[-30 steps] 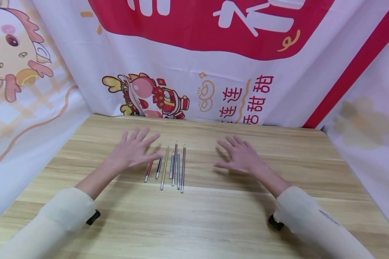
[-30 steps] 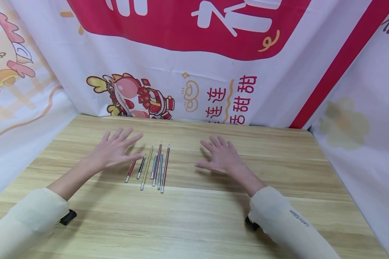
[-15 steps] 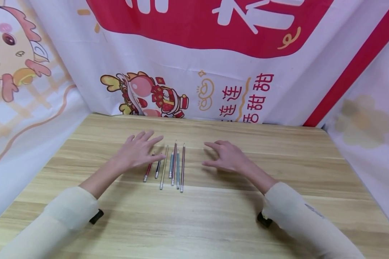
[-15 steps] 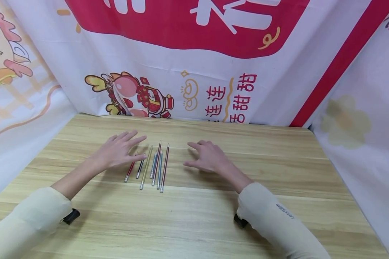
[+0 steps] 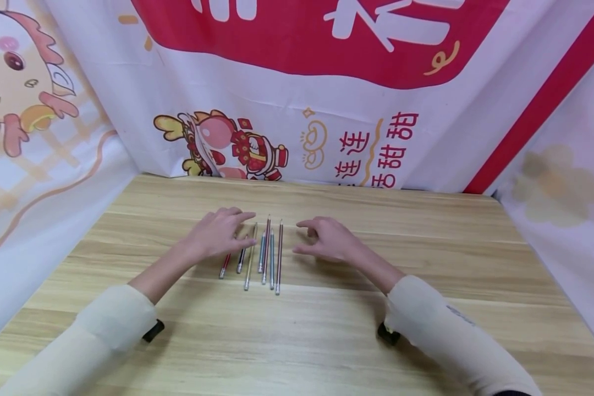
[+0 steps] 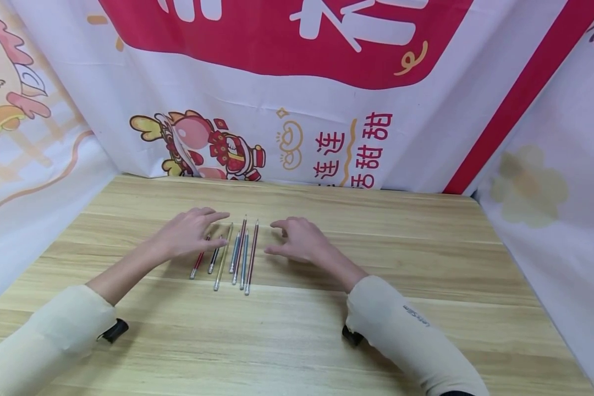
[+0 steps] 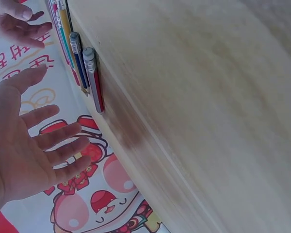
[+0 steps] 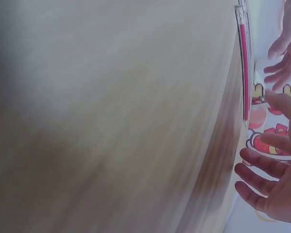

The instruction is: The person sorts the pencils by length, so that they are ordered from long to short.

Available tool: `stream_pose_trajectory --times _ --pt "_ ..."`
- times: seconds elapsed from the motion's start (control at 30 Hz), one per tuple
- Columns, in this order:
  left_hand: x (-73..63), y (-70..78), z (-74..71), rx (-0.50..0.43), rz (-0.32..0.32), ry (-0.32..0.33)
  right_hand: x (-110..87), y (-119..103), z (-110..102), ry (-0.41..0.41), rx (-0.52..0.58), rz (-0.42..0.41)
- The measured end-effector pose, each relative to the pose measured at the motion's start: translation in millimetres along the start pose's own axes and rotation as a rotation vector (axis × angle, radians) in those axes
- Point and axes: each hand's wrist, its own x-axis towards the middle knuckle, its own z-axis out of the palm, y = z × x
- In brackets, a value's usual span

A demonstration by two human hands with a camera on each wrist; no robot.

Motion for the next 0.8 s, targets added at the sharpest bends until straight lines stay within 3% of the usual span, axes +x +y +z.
stream_pose_trajectory --times 0.43,0.8 --pt "6.9 9.2 -1.8 -0.130 -0.016 -0.037 20.6 -17.3 12.9 -0.033 0.097 -0.001" --pt "10.3 11.4 -0.7 -0.193 -0.035 -0.085 27.3 -27.2 17.9 -0.094 0.052 -0.037"
